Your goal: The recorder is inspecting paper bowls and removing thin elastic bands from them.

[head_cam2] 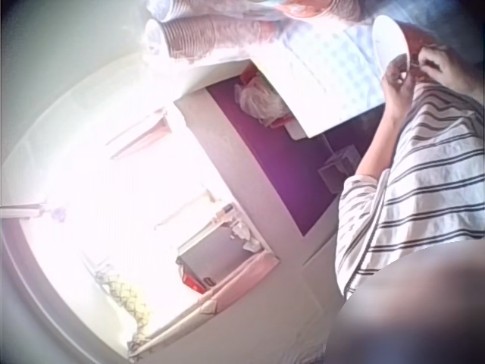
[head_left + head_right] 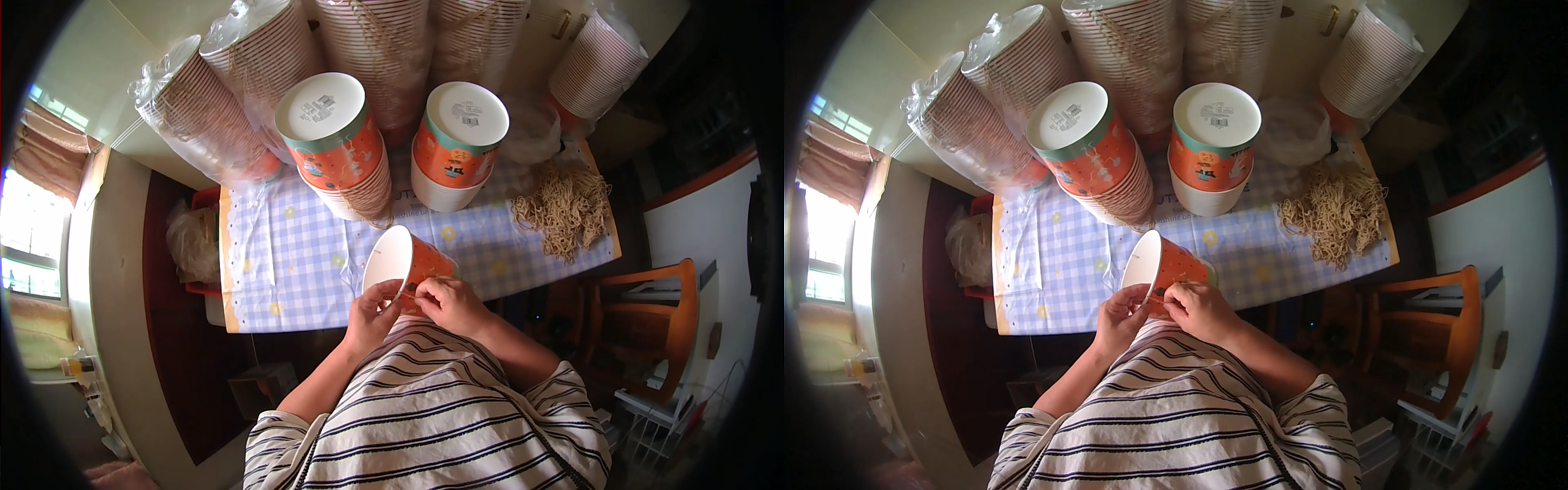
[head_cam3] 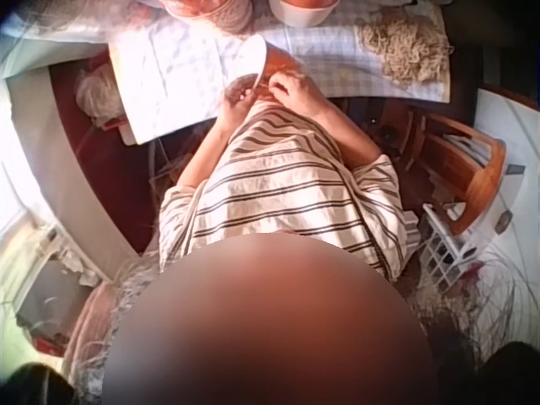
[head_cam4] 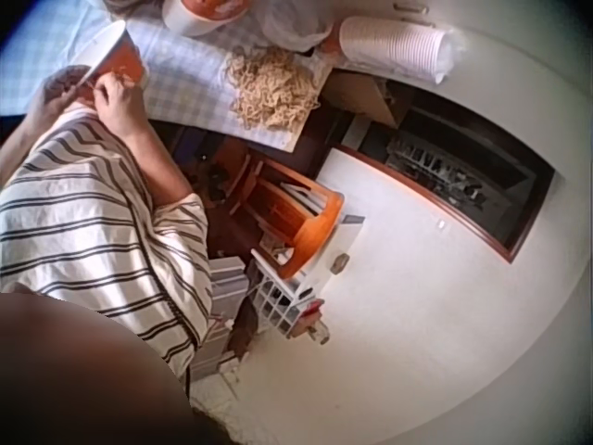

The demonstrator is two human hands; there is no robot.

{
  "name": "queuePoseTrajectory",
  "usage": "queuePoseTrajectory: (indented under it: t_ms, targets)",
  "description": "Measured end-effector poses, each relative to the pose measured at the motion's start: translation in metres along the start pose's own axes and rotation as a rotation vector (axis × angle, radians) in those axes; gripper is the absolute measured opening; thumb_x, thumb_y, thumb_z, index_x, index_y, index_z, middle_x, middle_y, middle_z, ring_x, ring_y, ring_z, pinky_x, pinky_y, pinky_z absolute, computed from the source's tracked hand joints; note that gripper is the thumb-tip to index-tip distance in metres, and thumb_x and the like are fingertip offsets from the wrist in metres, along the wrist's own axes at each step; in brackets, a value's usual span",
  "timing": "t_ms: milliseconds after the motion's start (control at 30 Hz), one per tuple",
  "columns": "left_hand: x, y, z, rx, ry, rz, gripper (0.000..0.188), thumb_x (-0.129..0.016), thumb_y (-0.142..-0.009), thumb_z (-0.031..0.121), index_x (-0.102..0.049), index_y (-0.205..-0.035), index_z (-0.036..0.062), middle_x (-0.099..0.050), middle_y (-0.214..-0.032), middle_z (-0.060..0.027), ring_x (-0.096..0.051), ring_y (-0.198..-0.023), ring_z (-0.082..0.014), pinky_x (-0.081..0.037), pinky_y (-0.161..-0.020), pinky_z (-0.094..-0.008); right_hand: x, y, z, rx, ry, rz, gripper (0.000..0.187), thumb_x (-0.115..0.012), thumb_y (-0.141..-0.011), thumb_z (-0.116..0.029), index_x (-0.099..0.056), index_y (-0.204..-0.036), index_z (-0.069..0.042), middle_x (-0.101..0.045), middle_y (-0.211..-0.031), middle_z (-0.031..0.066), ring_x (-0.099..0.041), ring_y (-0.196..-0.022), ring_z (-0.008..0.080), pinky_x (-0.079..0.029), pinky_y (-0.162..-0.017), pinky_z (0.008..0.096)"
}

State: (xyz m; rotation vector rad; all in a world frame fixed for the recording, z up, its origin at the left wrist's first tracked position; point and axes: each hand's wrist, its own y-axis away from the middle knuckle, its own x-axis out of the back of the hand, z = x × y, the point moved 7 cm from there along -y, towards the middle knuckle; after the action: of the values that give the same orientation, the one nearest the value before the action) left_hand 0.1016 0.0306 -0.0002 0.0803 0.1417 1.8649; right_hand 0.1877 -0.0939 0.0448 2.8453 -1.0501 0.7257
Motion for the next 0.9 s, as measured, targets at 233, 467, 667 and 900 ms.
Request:
queuePoseTrajectory:
  t_ms: [233,467,667,900]
  targets:
    - [-0.003,0.005,0.043,-0.311,-0.348,0.064,0.037,-0.056,-0.082,-0.007,-0.059,-0.117,0.004,-0.06,-0.106,-0.0141,-0.061,-0.088,-0.021,-0.049,-0.068,-0.0268,0.002,-0.002,-0.011,0.174,0.271,0.062,0.015,-0.069,-0.073,-0.006,-0.057,-0.081,-0.007,-0.063,-0.074,0.0074,-0.059,-0.069,0.0284,-0.043,-0.072,0.0385]
    - [-0.007,0.005,0.045,-0.318,-0.472,0.037,0.027,-0.065,-0.077,-0.004,-0.066,-0.103,0.0036,-0.062,-0.098,-0.0133,-0.064,-0.073,-0.0213,-0.054,-0.063,-0.0288,-0.002,0.001,-0.012,0.144,0.281,0.042,0.012,-0.068,-0.073,-0.006,-0.059,-0.081,-0.006,-0.063,-0.075,0.0085,-0.061,-0.075,0.0283,-0.043,-0.074,0.0384]
    - [-0.005,0.006,0.049,-0.37,-0.528,0.107,0.022,-0.067,-0.075,-0.003,-0.066,-0.096,0.0041,-0.065,-0.085,-0.0088,-0.06,-0.063,-0.0152,-0.05,-0.056,-0.0261,-0.001,0.002,-0.019,0.166,0.359,0.024,0.01,-0.067,-0.071,-0.005,-0.059,-0.077,-0.006,-0.062,-0.074,0.0071,-0.058,-0.073,0.0268,-0.041,-0.076,0.0374]
    - [-0.001,0.008,0.042,-0.322,-0.526,0.217,0.037,-0.068,-0.075,0.0,-0.057,-0.11,0.0041,-0.065,-0.079,-0.0062,-0.058,-0.064,-0.0126,-0.049,-0.059,-0.0253,0.0,0.003,-0.018,0.16,0.393,0.025,0.008,-0.068,-0.07,-0.006,-0.061,-0.074,-0.007,-0.062,-0.073,0.0053,-0.058,-0.073,0.0247,-0.04,-0.077,0.0372]
